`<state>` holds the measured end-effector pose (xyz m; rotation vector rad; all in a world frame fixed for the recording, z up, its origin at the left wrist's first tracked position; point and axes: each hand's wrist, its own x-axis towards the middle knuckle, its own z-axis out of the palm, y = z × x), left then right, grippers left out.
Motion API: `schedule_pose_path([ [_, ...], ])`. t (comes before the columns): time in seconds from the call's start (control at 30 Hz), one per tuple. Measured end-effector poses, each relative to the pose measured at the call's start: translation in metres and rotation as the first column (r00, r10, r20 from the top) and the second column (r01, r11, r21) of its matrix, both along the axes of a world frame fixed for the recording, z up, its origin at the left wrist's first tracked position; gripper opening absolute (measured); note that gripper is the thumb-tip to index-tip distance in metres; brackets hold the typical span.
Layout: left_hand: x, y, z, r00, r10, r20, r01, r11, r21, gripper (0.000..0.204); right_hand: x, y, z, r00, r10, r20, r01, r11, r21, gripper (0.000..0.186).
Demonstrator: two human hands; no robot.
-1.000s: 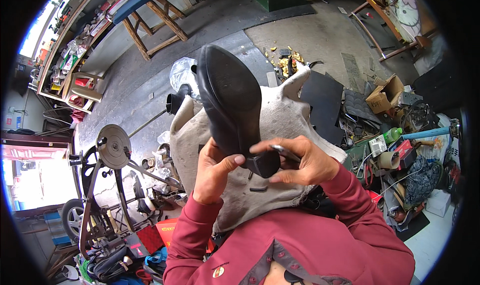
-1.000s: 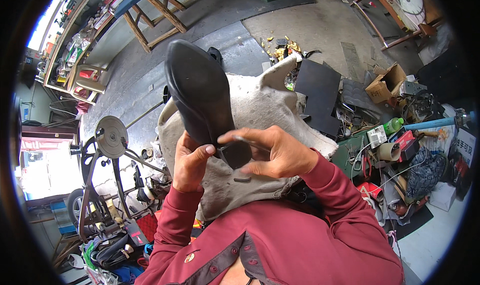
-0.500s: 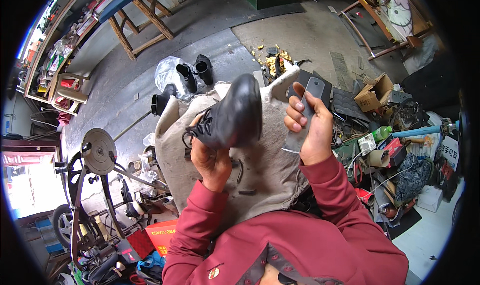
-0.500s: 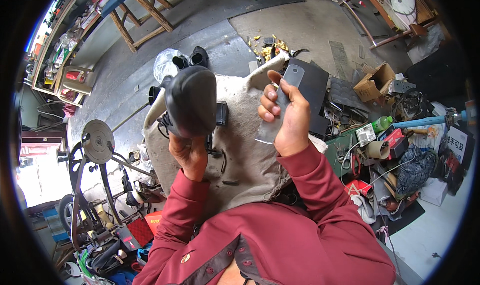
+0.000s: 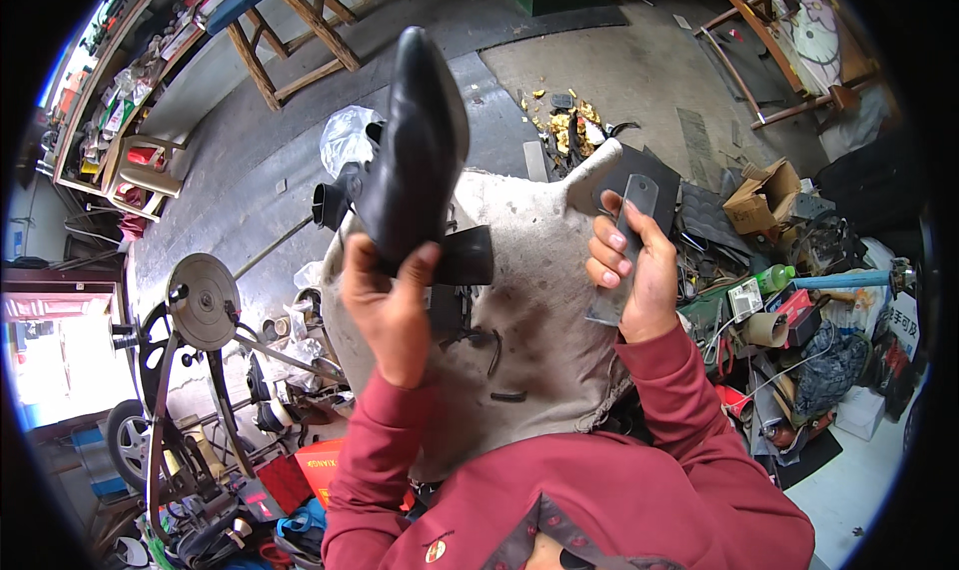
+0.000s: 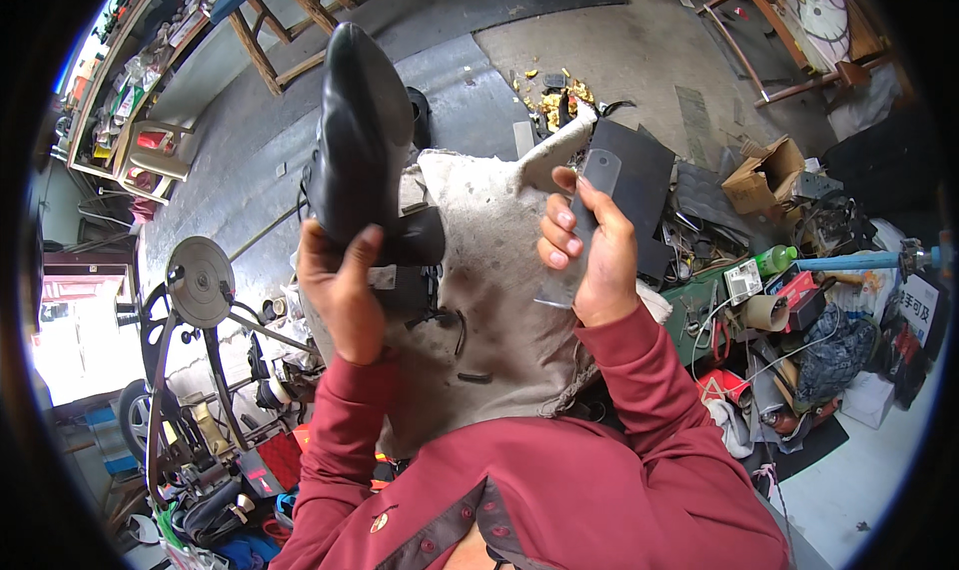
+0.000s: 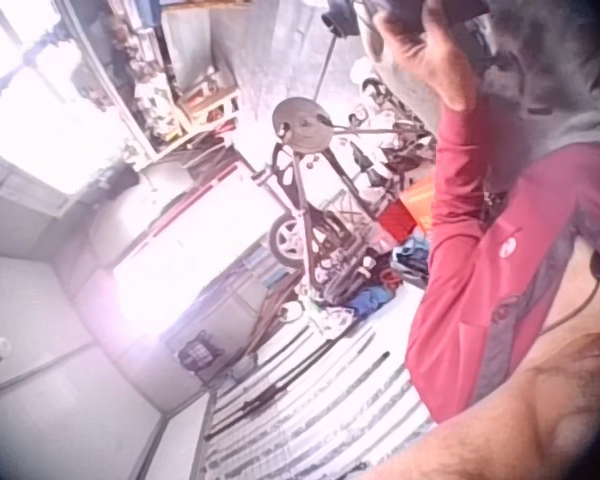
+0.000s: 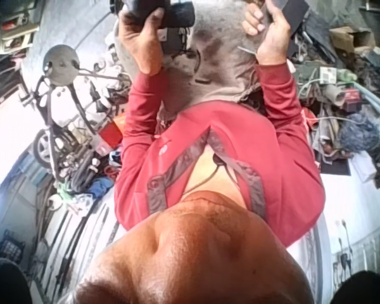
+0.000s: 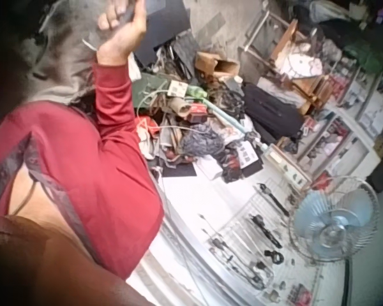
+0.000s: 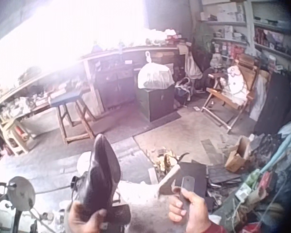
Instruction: The person uses a metal scraper to trim and smooth the sole edges of a black leather shoe. They repeatedly scrape the sole perimeter, rotate the shoe to access different areas, and inspect the sole. The person then picks up a second shoe and a piece of black rubber material, preparing to continue the repair.
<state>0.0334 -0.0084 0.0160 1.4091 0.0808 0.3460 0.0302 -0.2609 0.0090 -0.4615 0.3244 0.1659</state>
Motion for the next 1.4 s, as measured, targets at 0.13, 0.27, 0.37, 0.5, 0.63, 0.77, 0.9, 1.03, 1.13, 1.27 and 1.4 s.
schedule_pose_path([
  [0.13, 0.056, 0.046, 0.031, 0.991, -0.125, -0.053, 0.124, 0.992, -0.016, 0.018, -0.013, -0.002, 0.001, 0.997, -0.037, -0.062, 0.031, 0.995, -0.100, 0.026],
  [0.27, 0.112, 0.086, 0.053, 0.914, -0.343, -0.218, 0.366, 0.928, 0.072, 0.024, -0.023, 0.006, 0.003, 0.998, -0.045, -0.052, 0.031, 0.972, -0.234, 0.024],
  [0.37, 0.152, 0.087, 0.040, 0.836, -0.423, -0.351, 0.501, 0.848, 0.173, 0.026, -0.022, 0.011, 0.003, 0.999, -0.030, -0.045, 0.015, 0.954, -0.298, 0.023],
  [0.5, 0.210, 0.064, -0.018, 0.773, -0.357, -0.524, 0.598, 0.685, 0.416, 0.029, -0.019, 0.015, 0.004, 1.000, 0.001, -0.019, -0.006, 0.966, -0.260, 0.022],
  [0.63, 0.261, 0.039, -0.091, 0.756, -0.244, -0.607, 0.643, 0.452, 0.618, 0.035, -0.020, 0.011, 0.004, 0.995, 0.016, -0.096, -0.045, 0.952, -0.304, 0.016],
  [0.77, 0.301, 0.021, -0.157, 0.800, -0.247, -0.547, 0.599, 0.272, 0.753, 0.031, -0.020, 0.000, 0.001, 0.995, -0.010, -0.102, -0.016, 0.966, -0.257, 0.017],
  [0.9, 0.329, 0.009, -0.213, 0.820, -0.240, -0.519, 0.568, 0.233, 0.790, 0.030, -0.020, -0.008, 0.002, 0.991, -0.030, -0.130, -0.006, 0.963, -0.270, 0.015],
  [1.03, 0.350, 0.002, -0.255, 0.872, -0.221, -0.437, 0.487, 0.298, 0.821, 0.031, -0.021, -0.009, 0.009, 0.975, -0.102, -0.199, 0.046, 0.962, -0.268, 0.019],
  [1.13, 0.363, 0.000, -0.269, 0.884, -0.254, -0.392, 0.462, 0.349, 0.815, 0.043, -0.019, -0.007, 0.009, 0.976, -0.118, -0.184, 0.057, 0.951, -0.304, 0.019],
  [1.27, 0.365, 0.005, -0.252, 0.835, -0.332, -0.438, 0.545, 0.394, 0.740, 0.058, -0.015, -0.002, 0.005, 0.990, -0.102, -0.100, 0.057, 0.924, -0.378, 0.016],
  [1.4, 0.355, 0.023, -0.186, 0.771, -0.403, -0.493, 0.631, 0.377, 0.678, 0.051, -0.014, 0.000, 0.007, 0.980, -0.134, -0.144, 0.082, 0.944, -0.318, 0.020],
])
